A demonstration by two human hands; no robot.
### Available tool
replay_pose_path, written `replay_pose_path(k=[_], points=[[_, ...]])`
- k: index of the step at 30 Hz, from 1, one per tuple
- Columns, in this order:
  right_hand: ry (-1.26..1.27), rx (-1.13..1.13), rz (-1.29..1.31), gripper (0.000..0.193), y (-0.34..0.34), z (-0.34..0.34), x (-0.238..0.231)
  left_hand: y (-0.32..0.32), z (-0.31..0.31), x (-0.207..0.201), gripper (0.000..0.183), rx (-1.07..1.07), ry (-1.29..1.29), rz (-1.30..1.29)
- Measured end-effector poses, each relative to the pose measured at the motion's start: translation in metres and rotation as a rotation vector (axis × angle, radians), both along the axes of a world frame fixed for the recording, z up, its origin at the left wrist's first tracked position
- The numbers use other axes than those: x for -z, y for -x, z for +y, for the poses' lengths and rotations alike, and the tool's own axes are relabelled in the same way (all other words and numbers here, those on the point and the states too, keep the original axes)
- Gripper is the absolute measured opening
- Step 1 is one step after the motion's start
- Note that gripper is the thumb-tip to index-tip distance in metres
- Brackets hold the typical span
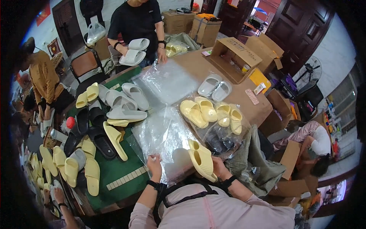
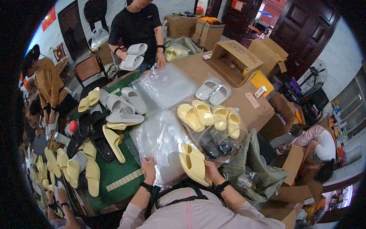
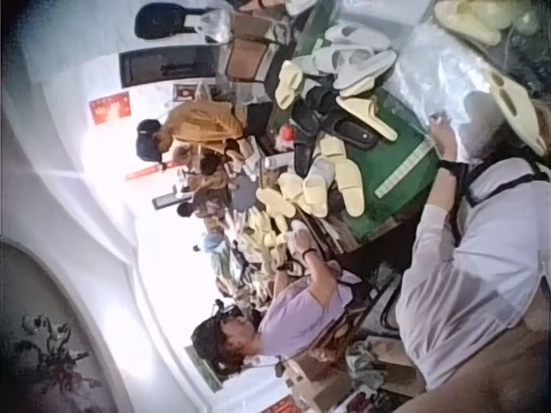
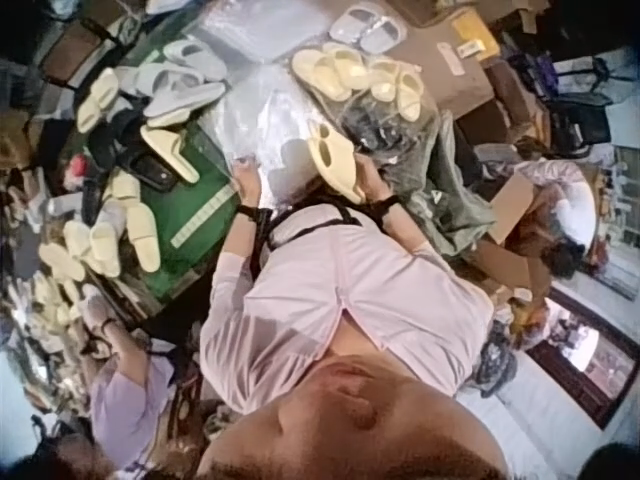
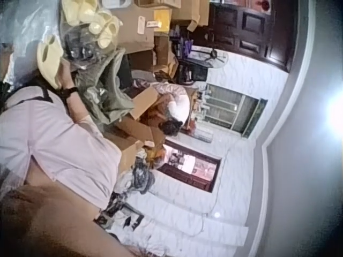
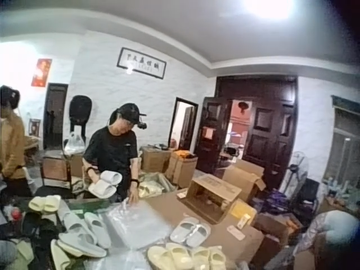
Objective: The recorder picks up various foam slippers from a sorting table and places them into plastic bags or storage bins in a shoe manufacturing environment.
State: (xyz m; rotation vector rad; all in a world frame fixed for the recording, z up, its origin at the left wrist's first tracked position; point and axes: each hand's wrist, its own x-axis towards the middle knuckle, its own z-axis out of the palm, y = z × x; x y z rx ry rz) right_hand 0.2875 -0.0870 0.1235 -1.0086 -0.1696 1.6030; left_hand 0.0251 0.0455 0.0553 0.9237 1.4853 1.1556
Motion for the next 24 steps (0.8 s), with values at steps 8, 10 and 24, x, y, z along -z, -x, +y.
replay_pose_path(k=[8, 10, 24], points=[[-0.065, -0.003, -0.094, 0.03, 0.014, -0.005, 0.007, 0.04, -0.038, 0.02, 0.027, 0.52, -0.415, 0.555], [-0.032, 0.05, 0.012, 0.03, 0.016, -0.008, 0.001, 0.047, -0.038, 0.016, 0.029, 0.679, -0.307, 0.503], [-0.05, 0.117, -0.04, 0.03, 0.036, -0.023, 0.016, 0.044, -0.036, 0.013, 0.021, 0.19, 0.089, -0.44]])
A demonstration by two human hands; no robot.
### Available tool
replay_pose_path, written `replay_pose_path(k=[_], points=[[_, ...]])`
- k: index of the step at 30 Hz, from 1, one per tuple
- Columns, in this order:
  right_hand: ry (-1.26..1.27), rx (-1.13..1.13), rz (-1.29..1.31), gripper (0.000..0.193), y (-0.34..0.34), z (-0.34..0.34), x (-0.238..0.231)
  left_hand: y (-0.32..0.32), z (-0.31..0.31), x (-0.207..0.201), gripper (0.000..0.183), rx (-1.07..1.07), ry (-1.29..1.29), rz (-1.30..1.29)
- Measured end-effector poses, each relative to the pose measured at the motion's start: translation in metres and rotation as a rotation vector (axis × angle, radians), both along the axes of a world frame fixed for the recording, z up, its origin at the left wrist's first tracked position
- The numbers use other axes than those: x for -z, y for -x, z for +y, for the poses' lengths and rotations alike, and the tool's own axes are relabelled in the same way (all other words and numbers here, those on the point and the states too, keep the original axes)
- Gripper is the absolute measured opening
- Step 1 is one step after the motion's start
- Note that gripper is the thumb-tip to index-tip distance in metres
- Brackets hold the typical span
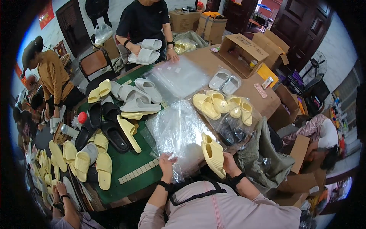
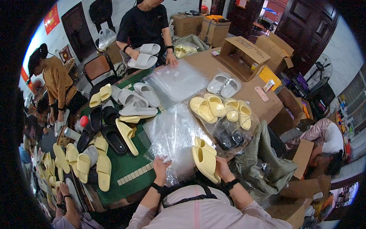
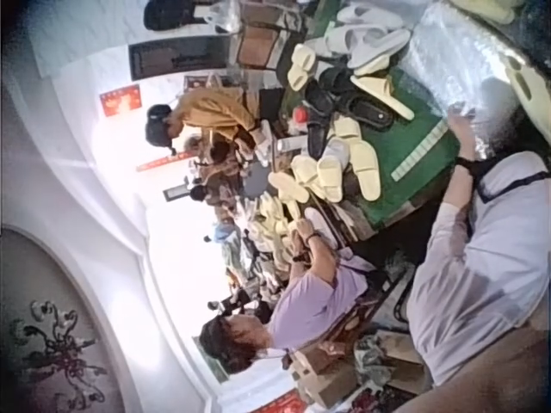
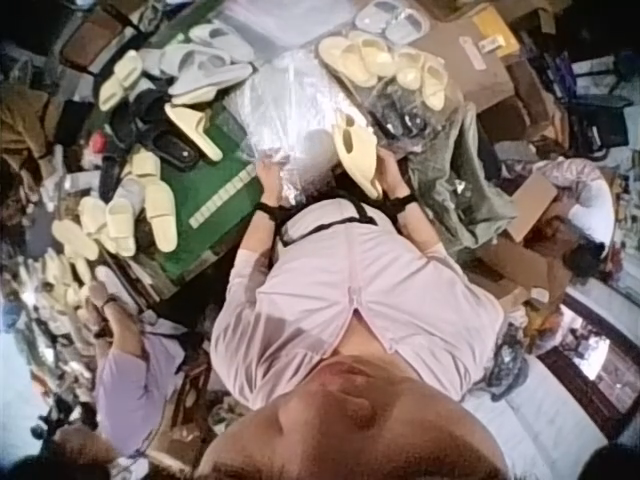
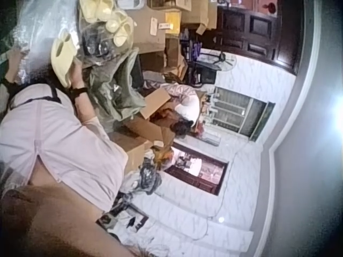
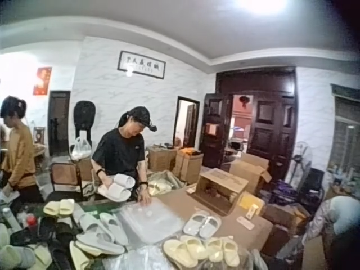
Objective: The recorder picks up various foam slippers from a sorting table and places them into plastic bags or storage bins in a shoe manufacturing environment.
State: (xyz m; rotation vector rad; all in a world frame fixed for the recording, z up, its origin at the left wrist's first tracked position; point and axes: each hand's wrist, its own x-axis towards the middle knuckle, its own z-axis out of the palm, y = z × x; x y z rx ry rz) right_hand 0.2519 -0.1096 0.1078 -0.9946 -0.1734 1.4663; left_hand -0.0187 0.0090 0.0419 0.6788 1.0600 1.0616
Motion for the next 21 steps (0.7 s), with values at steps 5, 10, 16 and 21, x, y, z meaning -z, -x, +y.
replay_pose_path(k=[5, 10, 16, 21], points=[[0.0, -0.013, 0.012, 0.029, 0.008, -0.001, 0.003, 0.029, -0.004, 0.013, 0.017, -0.341, 0.048, -0.155], [-0.001, -0.05, 0.022, 0.028, 0.018, 0.003, 0.009, 0.078, -0.012, 0.048, 0.016, -0.579, 0.334, -0.217], [0.009, -0.091, 0.027, 0.028, 0.025, 0.008, 0.002, 0.074, -0.008, 0.057, 0.069, -0.572, 0.0, 0.744], [0.013, -0.078, -0.06, 0.03, 0.018, 0.005, 0.007, 0.051, -0.002, 0.02, 0.099, -0.486, -0.266, 0.9]])
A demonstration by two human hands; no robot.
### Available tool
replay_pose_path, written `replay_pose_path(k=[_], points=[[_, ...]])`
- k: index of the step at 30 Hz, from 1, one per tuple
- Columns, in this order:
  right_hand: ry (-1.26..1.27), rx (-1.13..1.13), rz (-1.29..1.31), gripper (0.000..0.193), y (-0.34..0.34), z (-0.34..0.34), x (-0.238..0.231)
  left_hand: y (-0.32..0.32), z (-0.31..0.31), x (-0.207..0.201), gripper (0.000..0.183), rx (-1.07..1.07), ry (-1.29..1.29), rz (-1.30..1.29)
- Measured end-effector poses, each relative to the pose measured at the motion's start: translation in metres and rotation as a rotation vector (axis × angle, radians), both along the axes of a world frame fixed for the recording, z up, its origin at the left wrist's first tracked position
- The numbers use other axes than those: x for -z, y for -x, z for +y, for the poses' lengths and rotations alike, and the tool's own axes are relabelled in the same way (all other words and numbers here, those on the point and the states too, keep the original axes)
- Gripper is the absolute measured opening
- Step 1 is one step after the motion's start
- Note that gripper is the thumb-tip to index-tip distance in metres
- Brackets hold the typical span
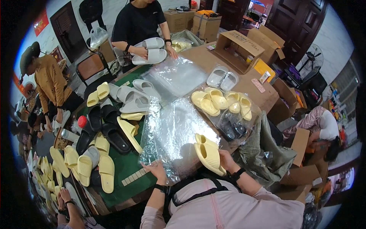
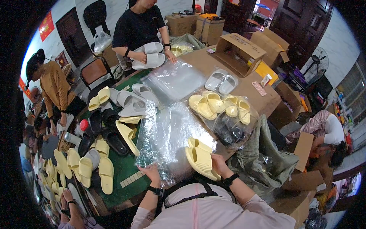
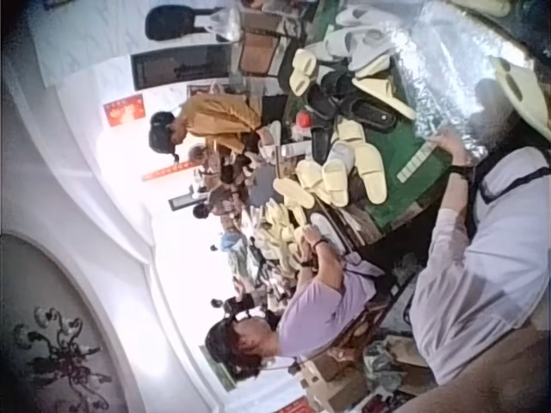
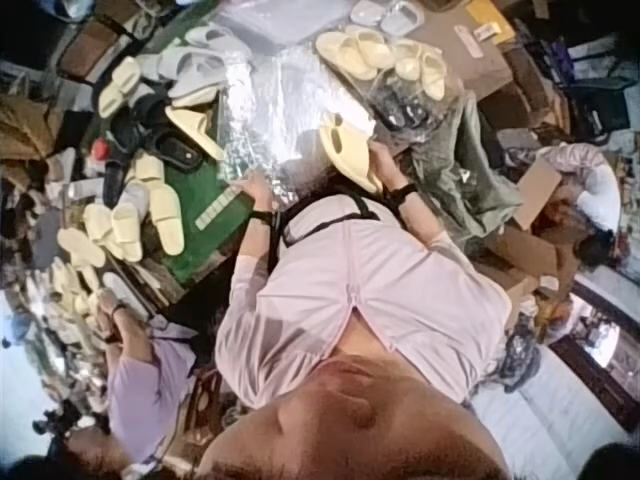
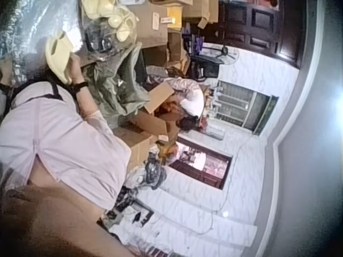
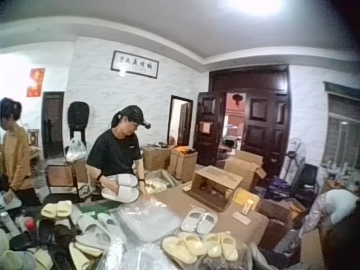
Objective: The recorder picks up various foam slippers from a sorting table and places them into plastic bags or storage bins in a shoe manufacturing environment.
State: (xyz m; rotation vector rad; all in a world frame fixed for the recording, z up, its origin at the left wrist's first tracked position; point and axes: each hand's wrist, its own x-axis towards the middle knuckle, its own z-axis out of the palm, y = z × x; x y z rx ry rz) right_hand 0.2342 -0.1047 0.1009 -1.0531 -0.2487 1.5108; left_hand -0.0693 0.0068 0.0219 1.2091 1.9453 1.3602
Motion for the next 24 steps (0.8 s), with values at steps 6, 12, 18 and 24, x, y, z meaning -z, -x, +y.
replay_pose_path(k=[6, 12, 18, 24], points=[[0.053, -0.03, 0.007, 0.028, 0.004, 0.002, -0.003, 0.001, 0.012, -0.021, 0.105, 0.096, 0.286, -0.551], [0.007, -0.045, -0.005, 0.026, 0.001, 0.001, -0.001, -0.003, 0.013, -0.041, 0.104, 0.009, 0.347, 0.619], [-0.03, -0.082, -0.044, 0.027, -0.005, 0.004, -0.003, 0.0, 0.028, -0.059, 0.061, 0.656, -0.039, 1.252], [-0.014, -0.322, -0.165, 0.03, -0.003, 0.012, -0.019, 0.0, 0.042, -0.005, 0.016, 1.014, 0.179, 1.009]])
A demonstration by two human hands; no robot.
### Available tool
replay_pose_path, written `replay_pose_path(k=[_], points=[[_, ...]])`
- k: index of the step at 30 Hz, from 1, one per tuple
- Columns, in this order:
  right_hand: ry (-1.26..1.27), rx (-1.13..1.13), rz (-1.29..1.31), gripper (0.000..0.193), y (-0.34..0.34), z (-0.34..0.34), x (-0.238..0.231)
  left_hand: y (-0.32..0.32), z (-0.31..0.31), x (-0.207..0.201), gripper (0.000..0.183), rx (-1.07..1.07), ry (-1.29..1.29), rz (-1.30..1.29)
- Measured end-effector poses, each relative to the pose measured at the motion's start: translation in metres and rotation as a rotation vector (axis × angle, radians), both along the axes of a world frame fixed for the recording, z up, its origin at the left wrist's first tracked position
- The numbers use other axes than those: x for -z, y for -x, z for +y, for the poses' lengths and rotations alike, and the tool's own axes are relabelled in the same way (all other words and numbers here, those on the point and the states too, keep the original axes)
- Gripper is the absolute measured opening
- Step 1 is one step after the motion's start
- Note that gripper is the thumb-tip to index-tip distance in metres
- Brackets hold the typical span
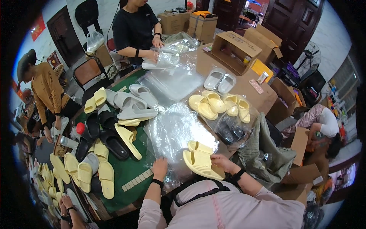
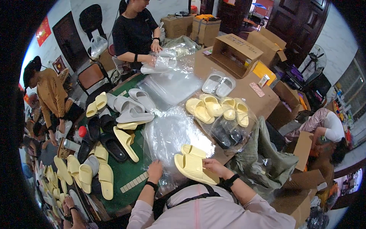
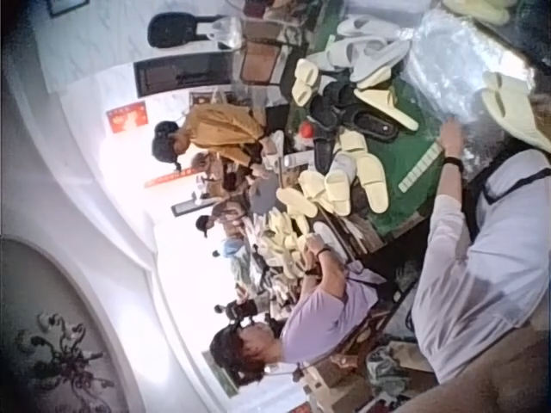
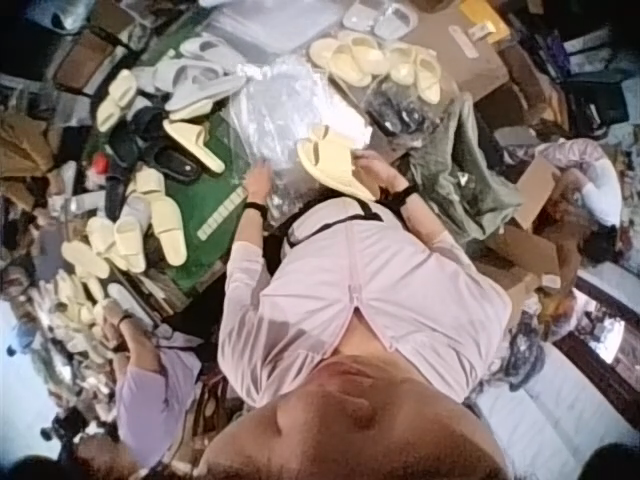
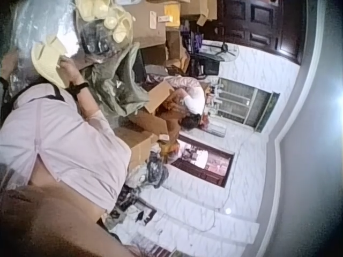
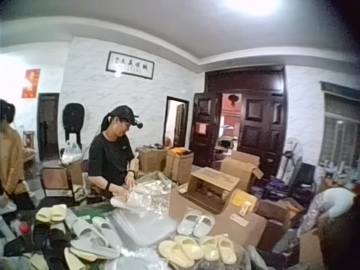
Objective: The recorder picks up various foam slippers from a sorting table and places them into plastic bags or storage bins in a shoe manufacturing environment.
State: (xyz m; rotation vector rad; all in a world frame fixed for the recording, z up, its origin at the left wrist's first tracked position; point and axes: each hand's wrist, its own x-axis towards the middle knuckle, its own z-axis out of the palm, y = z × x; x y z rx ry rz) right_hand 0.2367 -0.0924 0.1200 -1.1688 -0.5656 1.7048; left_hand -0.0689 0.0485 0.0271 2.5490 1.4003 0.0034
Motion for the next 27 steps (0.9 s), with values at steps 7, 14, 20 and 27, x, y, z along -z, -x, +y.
replay_pose_path(k=[7, 14, 20, 27], points=[[-0.076, -0.183, 0.209, 0.046, -0.014, 0.016, -0.049, -0.056, 0.001, -0.004, 0.01, 0.153, 0.007, -0.203], [-0.204, -0.526, 0.128, 0.045, 0.009, 0.012, -0.077, -0.09, 0.006, 0.013, 0.031, 0.529, -0.503, -0.514], [0.058, -0.647, 0.044, 0.039, -0.018, 0.018, -0.068, -0.085, 0.015, -0.015, 0.019, 0.188, 0.276, -0.659], [0.147, -0.668, -0.031, 0.036, -0.032, 0.01, -0.05, -0.097, 0.011, -0.061, 0.022, 0.252, 0.096, -0.793]])
